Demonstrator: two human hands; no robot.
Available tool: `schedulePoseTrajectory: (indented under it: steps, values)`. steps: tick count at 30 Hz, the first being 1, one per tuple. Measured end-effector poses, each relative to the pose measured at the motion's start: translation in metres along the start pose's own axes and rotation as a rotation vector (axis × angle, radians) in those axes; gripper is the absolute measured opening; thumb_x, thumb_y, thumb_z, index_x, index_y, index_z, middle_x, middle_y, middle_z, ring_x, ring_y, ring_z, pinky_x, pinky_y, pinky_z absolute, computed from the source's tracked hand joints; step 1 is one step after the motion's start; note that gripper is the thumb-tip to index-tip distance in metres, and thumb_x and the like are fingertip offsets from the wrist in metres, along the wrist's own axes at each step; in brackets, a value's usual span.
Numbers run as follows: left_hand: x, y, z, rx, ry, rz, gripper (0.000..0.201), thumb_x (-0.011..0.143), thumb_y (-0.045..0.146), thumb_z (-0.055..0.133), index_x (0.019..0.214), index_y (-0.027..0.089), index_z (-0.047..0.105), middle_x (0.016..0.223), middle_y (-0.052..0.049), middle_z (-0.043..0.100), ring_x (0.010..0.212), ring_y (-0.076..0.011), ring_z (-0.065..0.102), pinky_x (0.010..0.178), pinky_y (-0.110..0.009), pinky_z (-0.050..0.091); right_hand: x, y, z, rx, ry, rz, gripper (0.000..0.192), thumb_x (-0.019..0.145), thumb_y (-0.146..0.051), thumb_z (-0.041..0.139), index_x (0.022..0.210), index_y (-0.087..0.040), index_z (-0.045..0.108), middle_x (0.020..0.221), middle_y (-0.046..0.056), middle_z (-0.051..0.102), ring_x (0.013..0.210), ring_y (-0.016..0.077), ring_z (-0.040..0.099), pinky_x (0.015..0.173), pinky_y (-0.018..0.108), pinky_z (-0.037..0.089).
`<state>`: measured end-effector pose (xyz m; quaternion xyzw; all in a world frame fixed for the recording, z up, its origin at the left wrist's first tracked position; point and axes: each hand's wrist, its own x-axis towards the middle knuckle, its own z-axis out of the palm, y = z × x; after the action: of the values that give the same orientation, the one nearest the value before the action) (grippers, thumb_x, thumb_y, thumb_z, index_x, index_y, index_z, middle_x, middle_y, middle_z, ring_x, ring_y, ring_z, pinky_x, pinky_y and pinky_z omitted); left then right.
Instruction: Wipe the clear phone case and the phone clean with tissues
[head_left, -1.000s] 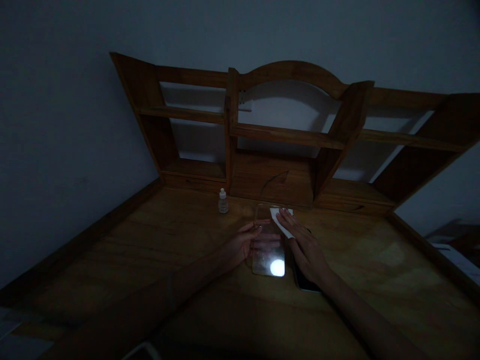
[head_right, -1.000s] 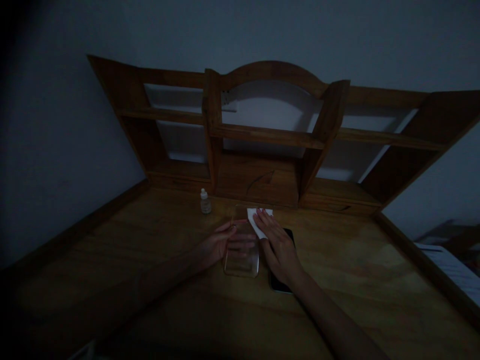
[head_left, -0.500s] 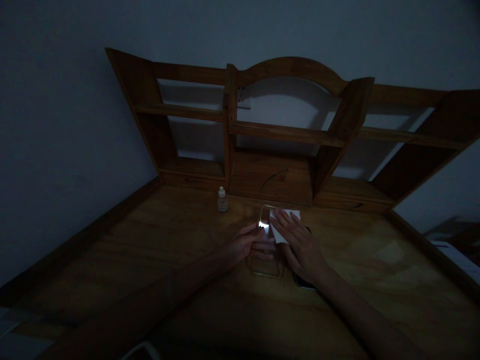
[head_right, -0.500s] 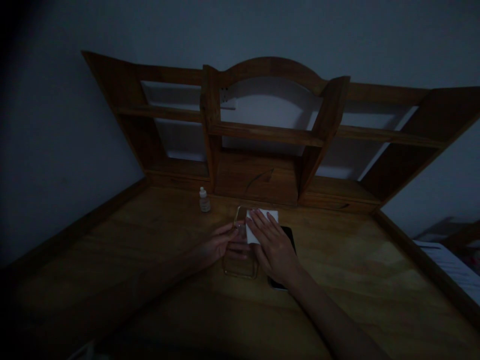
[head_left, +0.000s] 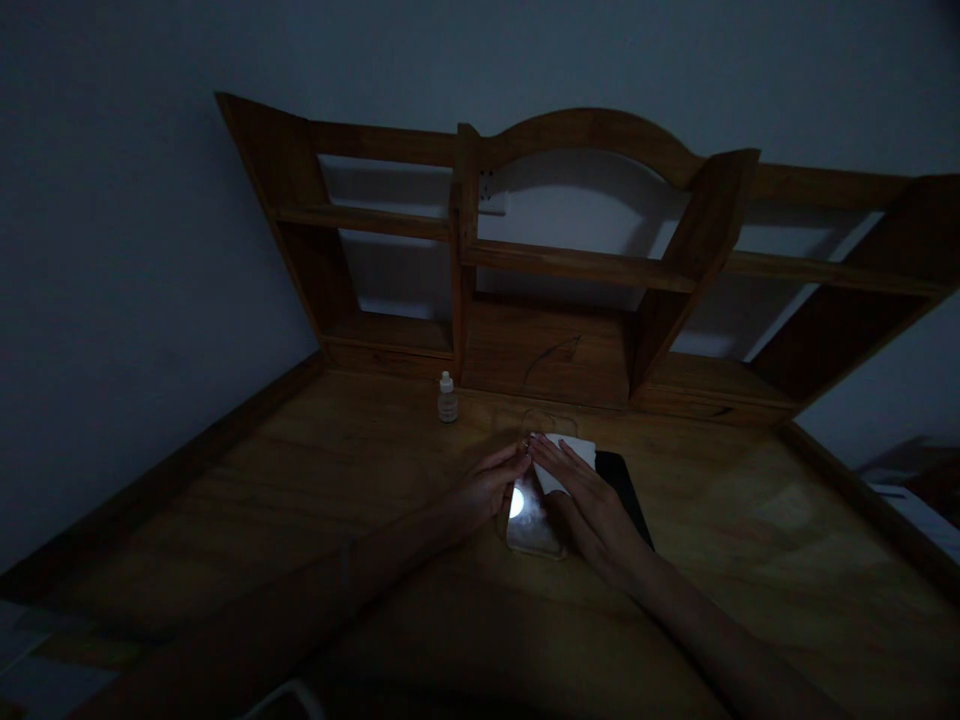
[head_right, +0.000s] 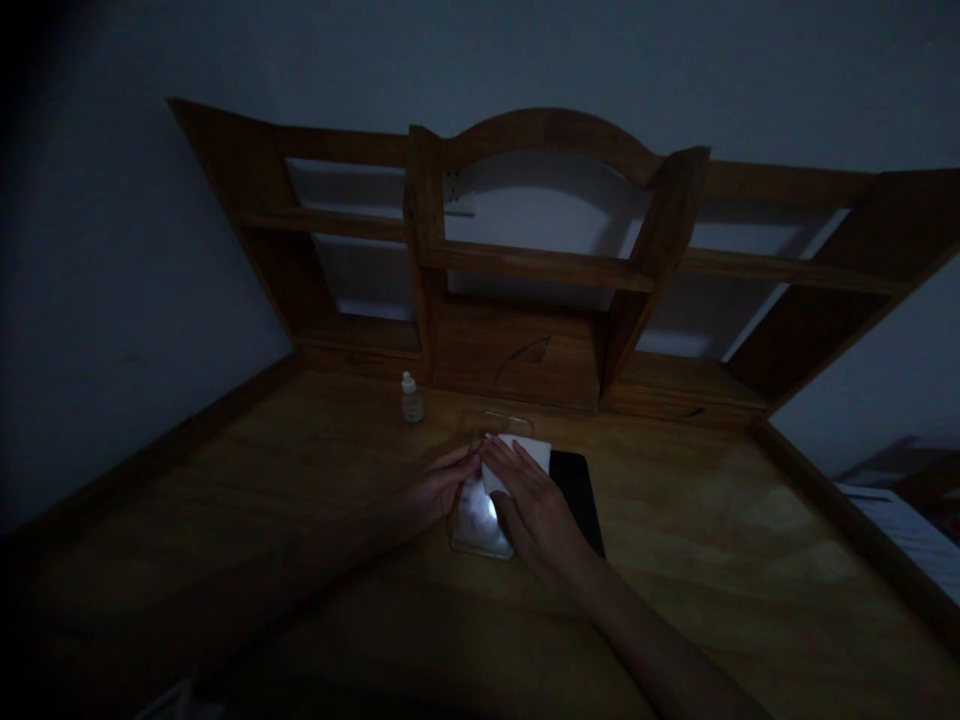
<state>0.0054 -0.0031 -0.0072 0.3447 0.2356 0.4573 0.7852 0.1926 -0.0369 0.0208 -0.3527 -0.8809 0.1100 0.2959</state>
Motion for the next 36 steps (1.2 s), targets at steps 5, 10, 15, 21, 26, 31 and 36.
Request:
schedulePoseTrajectory:
  steps: [5, 10, 15, 21, 26, 31, 36]
  values:
    - [-0.001, 0.002, -0.002, 0.027, -0.037, -0.023, 0.035, 0.087, 0.026, 0.067, 0.121, 0.018, 0.064, 0.112, -0.01, 0.069, 0.091, -0.0165, 0.068, 0.084, -0.029, 0.052, -0.001, 0.004, 0.0, 0.042, -0.03, -0.019, 0.053, 0.103, -0.025, 0.036, 0.155, -0.023, 0.024, 0.16, 0.005, 0.028, 0.148, 0.0216, 0.024, 0.123, 0.053, 0.021]
    - [-0.001, 0.004, -0.006, 0.071, -0.094, -0.076, 0.046, 0.091, 0.032, 0.062, 0.135, 0.021, 0.053, 0.105, -0.011, 0.071, 0.093, -0.0202, 0.07, 0.086, -0.034, 0.053, -0.001, 0.008, -0.001, 0.115, -0.012, 0.005, 0.05, 0.104, -0.026, 0.034, 0.153, -0.026, 0.028, 0.16, 0.002, 0.029, 0.148, 0.0202, 0.026, 0.123, 0.05, 0.023]
    - [-0.003, 0.007, -0.003, 0.071, -0.096, -0.112, 0.059, 0.091, 0.032, 0.062, 0.146, 0.024, 0.041, 0.112, -0.013, 0.07, 0.099, -0.0239, 0.069, 0.087, -0.039, 0.053, 0.0, 0.008, -0.003, 0.139, 0.05, 0.006, 0.046, 0.104, -0.024, 0.034, 0.15, -0.027, 0.036, 0.155, 0.002, 0.04, 0.145, 0.0191, 0.033, 0.121, 0.046, 0.029]
    - [-0.006, 0.009, -0.001, 0.086, -0.136, -0.096, 0.062, 0.093, 0.034, 0.059, 0.15, 0.026, 0.035, 0.11, -0.013, 0.07, 0.098, -0.0235, 0.07, 0.092, -0.042, 0.052, 0.0, 0.008, -0.001, 0.034, 0.107, 0.008, 0.043, 0.102, -0.021, 0.036, 0.145, -0.024, 0.041, 0.147, 0.007, 0.049, 0.14, 0.0212, 0.04, 0.119, 0.05, 0.032]
    - [-0.006, 0.009, -0.001, 0.122, -0.124, -0.121, 0.056, 0.092, 0.035, 0.059, 0.144, 0.023, 0.043, 0.117, -0.016, 0.068, 0.098, -0.0264, 0.07, 0.09, -0.047, 0.054, -0.003, 0.011, 0.003, -0.03, 0.119, -0.015, 0.046, 0.099, -0.016, 0.039, 0.145, -0.023, 0.041, 0.146, 0.01, 0.047, 0.138, 0.0227, 0.042, 0.114, 0.048, 0.04]
    - [-0.003, 0.005, -0.003, 0.107, -0.076, -0.104, 0.042, 0.089, 0.033, 0.063, 0.128, 0.018, 0.055, 0.111, -0.014, 0.069, 0.092, -0.0238, 0.071, 0.083, -0.042, 0.057, -0.005, 0.014, 0.006, -0.129, 0.1, -0.003, 0.05, 0.095, -0.017, 0.049, 0.144, -0.022, 0.043, 0.144, 0.013, 0.046, 0.133, 0.0256, 0.047, 0.107, 0.045, 0.047]
    - [-0.002, 0.004, -0.002, 0.072, -0.067, -0.093, 0.029, 0.088, 0.032, 0.066, 0.112, 0.017, 0.06, 0.104, -0.01, 0.07, 0.087, -0.0217, 0.072, 0.081, -0.039, 0.058, -0.006, 0.017, 0.006, -0.227, 0.144, -0.071, 0.048, 0.095, -0.018, 0.051, 0.142, -0.021, 0.045, 0.143, 0.014, 0.05, 0.131, 0.0266, 0.051, 0.104, 0.045, 0.051]
